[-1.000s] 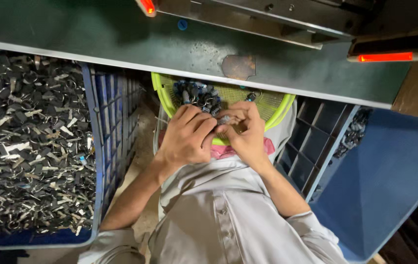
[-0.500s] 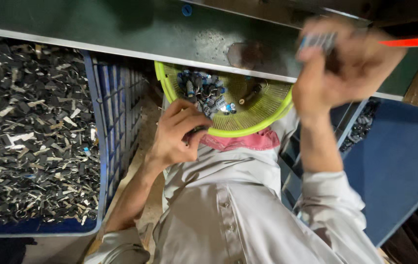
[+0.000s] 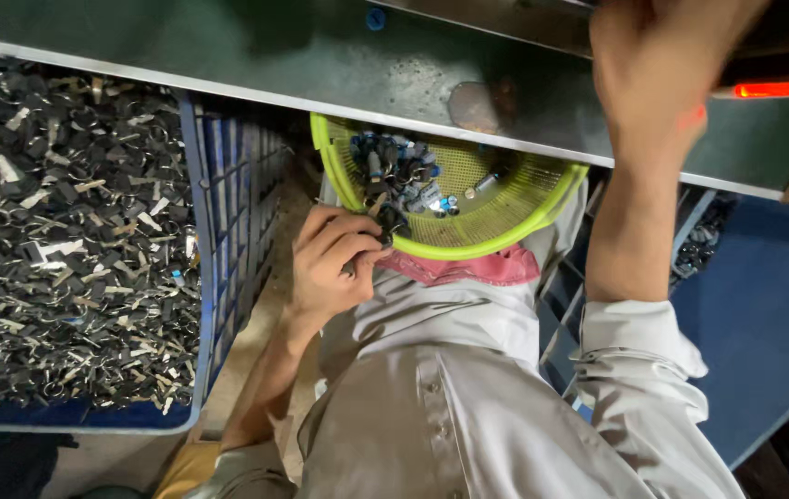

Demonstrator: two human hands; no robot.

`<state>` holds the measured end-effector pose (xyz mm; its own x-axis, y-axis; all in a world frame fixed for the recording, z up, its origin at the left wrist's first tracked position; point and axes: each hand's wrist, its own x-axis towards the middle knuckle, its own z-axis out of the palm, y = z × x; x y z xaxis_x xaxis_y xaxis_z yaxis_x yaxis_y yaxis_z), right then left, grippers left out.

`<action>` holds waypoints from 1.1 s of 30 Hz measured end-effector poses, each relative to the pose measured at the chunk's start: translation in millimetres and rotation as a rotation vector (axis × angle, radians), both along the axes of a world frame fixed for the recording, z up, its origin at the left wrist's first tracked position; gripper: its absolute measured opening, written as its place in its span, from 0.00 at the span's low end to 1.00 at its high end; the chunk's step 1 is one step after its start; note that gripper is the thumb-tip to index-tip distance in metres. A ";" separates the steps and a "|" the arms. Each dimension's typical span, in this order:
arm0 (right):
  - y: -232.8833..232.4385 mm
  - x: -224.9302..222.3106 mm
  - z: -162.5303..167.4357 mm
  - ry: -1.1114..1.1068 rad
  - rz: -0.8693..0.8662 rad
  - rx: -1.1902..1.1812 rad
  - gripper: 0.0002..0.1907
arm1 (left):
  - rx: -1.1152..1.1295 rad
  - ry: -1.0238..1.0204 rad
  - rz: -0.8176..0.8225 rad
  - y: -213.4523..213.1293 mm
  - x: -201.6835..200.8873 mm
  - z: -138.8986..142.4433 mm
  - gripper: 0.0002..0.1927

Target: The person sits at a machine workstation and sorts small metal parts one at a time from a blue bin, placing selected parts into a green sieve basket on their lap and feeding some parts into the machine in front of them. They repeatedly pick up parts, turn them in their fingers, and set them down in different containers.

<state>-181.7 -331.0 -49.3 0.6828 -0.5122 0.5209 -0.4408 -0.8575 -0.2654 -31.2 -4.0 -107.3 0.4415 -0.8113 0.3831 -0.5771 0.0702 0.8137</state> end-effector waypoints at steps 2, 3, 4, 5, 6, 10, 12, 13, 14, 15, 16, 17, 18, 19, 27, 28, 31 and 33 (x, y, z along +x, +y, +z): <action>38.5 -13.7 19.7 0.080 0.070 0.107 0.05 | 0.000 -0.042 -0.031 -0.6 3.8 1.6 0.12; 63.7 -14.9 18.8 0.075 0.170 0.182 0.07 | 0.003 -0.039 -0.037 -0.8 4.9 2.5 0.12; 91.3 -15.9 13.7 0.073 0.279 0.267 0.09 | 0.015 -0.029 -0.038 -0.1 5.9 3.6 0.12; 111.1 -14.4 5.1 0.072 0.390 0.352 0.12 | 0.027 -0.017 -0.036 0.0 6.2 4.4 0.12; 128.8 -6.0 -10.7 0.175 0.424 0.604 0.16 | 0.037 -0.024 -0.039 1.1 6.4 5.8 0.11; 160.3 1.9 -50.2 0.406 0.278 0.864 0.18 | 0.079 -0.110 -0.099 0.4 9.2 9.8 0.09; 162.9 1.4 -59.2 0.426 0.360 0.844 0.16 | 0.111 -0.151 -0.136 0.2 9.7 13.8 0.08; 160.4 1.4 -61.9 0.407 0.393 0.849 0.17 | 0.101 -0.174 -0.156 -1.7 10.7 14.7 0.10; 157.9 0.7 -62.8 0.391 0.429 0.857 0.18 | 0.093 -0.195 -0.174 -3.8 11.5 15.6 0.14; 156.1 -0.7 -62.8 0.385 0.469 0.875 0.19 | 0.099 -0.213 -0.177 -6.8 10.0 15.9 0.12; 154.4 -1.8 -62.4 0.389 0.463 0.884 0.17 | 0.112 -0.229 -0.174 -10.5 8.1 15.6 0.11; 153.5 -2.7 -61.8 0.393 0.463 0.895 0.15 | 0.128 -0.248 -0.167 -13.4 6.3 15.3 0.11; 153.7 -3.7 -60.9 0.396 0.461 0.901 0.14 | 0.161 -0.258 -0.164 -15.9 3.1 15.1 0.11; 155.0 -4.8 -59.8 0.381 0.449 0.886 0.13 | 0.188 -0.273 -0.161 -19.1 1.3 14.1 0.11; 183.5 -21.2 -49.8 -0.036 0.227 0.616 0.14 | 0.205 -0.204 -0.044 -21.2 -8.1 19.9 0.14; 184.8 -22.3 -51.4 -0.046 0.232 0.647 0.15 | 0.234 -0.184 -0.040 -22.9 -8.4 20.0 0.12; 185.3 -25.9 -58.8 -0.097 0.247 0.691 0.17 | 0.192 -0.101 -0.061 -29.9 -8.3 17.3 0.10; 187.0 -27.7 -64.3 -0.166 0.272 0.705 0.17 | 0.162 -0.067 -0.089 -33.6 -8.0 14.2 0.09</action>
<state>-209.3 -144.0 -113.6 0.7736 -0.5864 0.2403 -0.1457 -0.5337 -0.8330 -39.1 -37.6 -93.1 0.3436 -0.8993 0.2705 -0.6278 -0.0057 0.7784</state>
